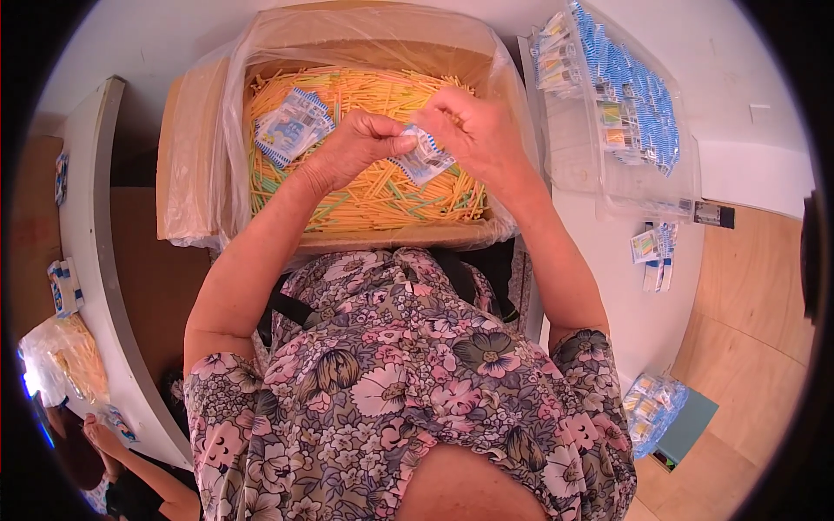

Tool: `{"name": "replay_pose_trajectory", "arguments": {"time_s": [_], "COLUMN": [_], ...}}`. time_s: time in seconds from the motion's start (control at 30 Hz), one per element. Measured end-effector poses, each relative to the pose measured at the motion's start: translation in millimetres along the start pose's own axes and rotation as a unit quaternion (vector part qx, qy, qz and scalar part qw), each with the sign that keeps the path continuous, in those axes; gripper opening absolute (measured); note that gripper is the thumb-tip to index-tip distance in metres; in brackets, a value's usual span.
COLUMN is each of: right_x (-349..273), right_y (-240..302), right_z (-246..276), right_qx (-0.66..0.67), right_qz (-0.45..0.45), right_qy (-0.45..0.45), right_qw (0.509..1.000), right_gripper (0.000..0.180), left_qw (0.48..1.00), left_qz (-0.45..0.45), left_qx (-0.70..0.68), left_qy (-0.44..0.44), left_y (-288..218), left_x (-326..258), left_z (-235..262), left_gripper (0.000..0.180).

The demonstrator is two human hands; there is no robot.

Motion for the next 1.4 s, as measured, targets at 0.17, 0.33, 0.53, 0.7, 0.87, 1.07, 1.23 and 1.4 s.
{"name": "replay_pose_trajectory", "arguments": {"time_s": [0.17, 0.33, 0.53, 0.7, 0.87, 1.07, 1.23, 1.4], "right_x": [-15.3, -37.1, -122.0, -290.0, -328.1, -324.9, -265.8, -188.9], "right_y": [-12.5, -10.9, 7.2, -91.8, -268.5, -244.1, -87.2, 21.8], "right_z": [11.6, 0.7, 79.0, 238.9, 296.4, 307.5, 239.4, 138.7], "right_qx": [0.158, 0.07, 0.0, -0.1, -0.116, -0.391, -0.359, -0.221], "right_qz": [-0.037, -0.027, 0.089, -0.203, -0.336, -0.139, -0.09, 0.177], "right_qy": [-0.039, -0.135, -0.182, -0.572, -0.442, -0.462, -0.552, -0.386], "right_qw": [0.986, 0.988, 0.979, 0.788, 0.824, 0.784, 0.747, 0.878], "right_gripper": [0.02, 0.022, 0.02, 0.019, 0.026, 0.045, 0.028, 0.024], "left_qw": [0.999, 1.0, 0.948, 0.702, 0.739, 0.744, 0.756, 0.772], "left_qz": [-0.013, -0.001, -0.014, -0.094, 0.043, -0.036, -0.009, -0.055], "left_qx": [-0.043, -0.021, 0.314, 0.705, 0.668, 0.65, 0.592, 0.554], "left_qy": [-0.008, 0.015, -0.05, -0.044, -0.076, -0.153, -0.278, -0.308], "left_y": [0.2, -2.6, -17.7, -47.2, -18.5, -18.0, -31.5, -36.6], "left_x": [0.0, 4.1, -4.6, -25.1, -46.7, -42.7, -53.7, -62.0], "left_z": [-0.3, -9.3, 46.6, 110.8, 155.9, 156.7, 168.3, 178.8], "left_gripper": [0.022, 0.024, 0.025, 0.032, 0.059, 0.058, 0.041, 0.023]}}
Point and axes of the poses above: each hand's wrist, its own x-axis towards the middle knuckle, its own z-axis out of the back of the hand, y = z × x, the point moved 9 cm from there along x, towards the middle knuckle, and after that the axes turned 9 degrees about -z, right-handed, at the moved point
